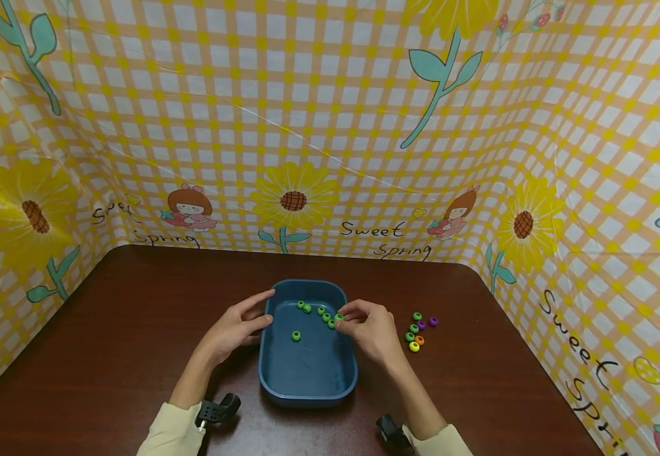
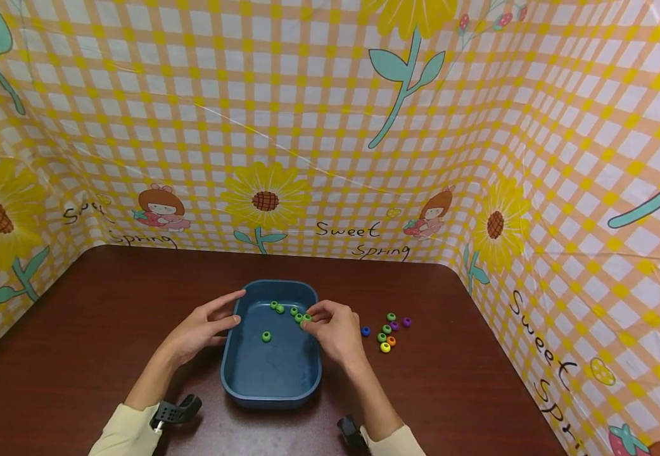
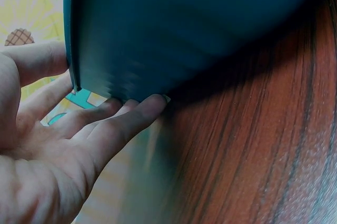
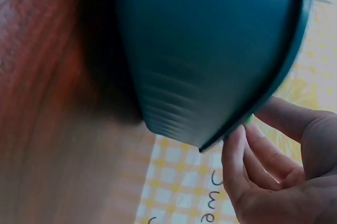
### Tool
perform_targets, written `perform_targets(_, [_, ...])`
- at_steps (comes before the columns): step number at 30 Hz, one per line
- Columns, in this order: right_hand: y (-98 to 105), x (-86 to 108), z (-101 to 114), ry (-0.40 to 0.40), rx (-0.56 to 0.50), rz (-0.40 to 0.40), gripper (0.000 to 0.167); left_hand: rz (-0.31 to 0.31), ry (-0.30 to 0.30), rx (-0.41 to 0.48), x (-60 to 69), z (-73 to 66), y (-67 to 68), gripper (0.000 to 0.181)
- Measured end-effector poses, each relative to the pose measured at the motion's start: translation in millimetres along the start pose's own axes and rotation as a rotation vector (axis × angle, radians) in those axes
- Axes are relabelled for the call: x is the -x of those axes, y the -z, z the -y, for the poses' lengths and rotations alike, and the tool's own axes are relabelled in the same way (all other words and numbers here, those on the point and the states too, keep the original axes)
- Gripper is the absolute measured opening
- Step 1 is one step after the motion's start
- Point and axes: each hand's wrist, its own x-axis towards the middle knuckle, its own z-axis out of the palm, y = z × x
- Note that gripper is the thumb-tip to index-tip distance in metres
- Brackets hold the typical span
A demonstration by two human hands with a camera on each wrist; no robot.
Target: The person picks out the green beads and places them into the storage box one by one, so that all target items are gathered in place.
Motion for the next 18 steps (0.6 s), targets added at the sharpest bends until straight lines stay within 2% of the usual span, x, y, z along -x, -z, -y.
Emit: perform_targets(18, [-7.8,0.1,-2.8,0.023,0.060,-0.004,0.014,0.000,0.003,-0.003,0.4,-1.0,-0.3,0.060])
